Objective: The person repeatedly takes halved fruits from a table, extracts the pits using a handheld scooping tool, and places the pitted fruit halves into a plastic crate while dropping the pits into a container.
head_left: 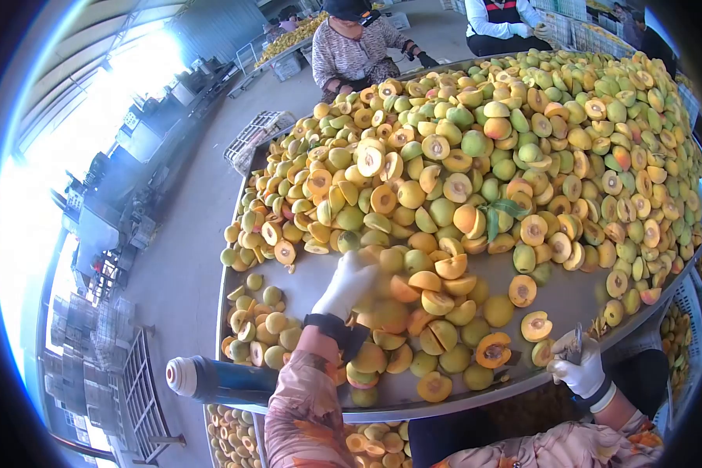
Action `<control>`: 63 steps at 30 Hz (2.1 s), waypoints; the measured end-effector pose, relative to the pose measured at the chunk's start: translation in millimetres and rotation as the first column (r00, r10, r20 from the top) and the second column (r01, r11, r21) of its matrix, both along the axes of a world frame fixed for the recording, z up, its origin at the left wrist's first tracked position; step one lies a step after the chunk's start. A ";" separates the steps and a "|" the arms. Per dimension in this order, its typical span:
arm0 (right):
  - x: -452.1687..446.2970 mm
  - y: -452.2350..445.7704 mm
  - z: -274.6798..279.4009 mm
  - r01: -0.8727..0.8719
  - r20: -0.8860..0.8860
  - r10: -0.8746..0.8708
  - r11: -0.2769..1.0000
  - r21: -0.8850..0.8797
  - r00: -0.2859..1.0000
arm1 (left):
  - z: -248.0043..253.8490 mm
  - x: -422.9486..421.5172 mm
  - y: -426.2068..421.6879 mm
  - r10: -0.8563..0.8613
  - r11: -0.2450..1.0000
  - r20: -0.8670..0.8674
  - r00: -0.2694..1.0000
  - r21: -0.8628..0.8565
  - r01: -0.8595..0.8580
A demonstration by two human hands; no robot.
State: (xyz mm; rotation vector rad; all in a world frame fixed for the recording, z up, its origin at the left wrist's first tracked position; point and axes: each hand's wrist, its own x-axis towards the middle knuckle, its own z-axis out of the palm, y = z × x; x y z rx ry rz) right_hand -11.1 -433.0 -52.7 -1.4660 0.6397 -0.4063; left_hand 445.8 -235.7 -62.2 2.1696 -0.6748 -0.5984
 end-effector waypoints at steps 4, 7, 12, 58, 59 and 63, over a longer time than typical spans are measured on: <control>0.8 1.6 0.0 0.008 0.021 -0.008 1.000 0.025 1.000 | 15.7 -49.3 -23.6 -0.099 0.985 0.131 0.986 0.152 0.078; 1.5 2.2 0.8 0.019 -0.013 -0.018 1.000 0.017 1.000 | 15.4 -78.0 -36.3 -0.133 0.988 0.169 0.976 0.098 0.118; 2.9 3.1 2.3 0.051 -0.013 -0.050 0.997 0.050 0.999 | -1.4 -114.2 -64.4 -0.366 0.893 0.399 0.841 -0.102 0.437; -72.7 59.1 45.0 -0.234 0.075 0.382 0.696 -0.679 0.921 | 71.8 -399.5 -30.5 0.151 0.787 0.170 0.974 -0.616 -0.014; -78.8 64.5 43.2 -0.216 0.085 0.372 0.694 -0.687 0.924 | 74.7 -412.5 -30.7 0.133 0.709 -0.059 0.989 -0.692 -0.137; -100.4 85.7 52.7 -0.161 0.102 0.311 0.713 -0.683 0.945 | 76.5 -448.9 -20.7 0.126 0.561 -0.262 0.957 -0.777 -0.286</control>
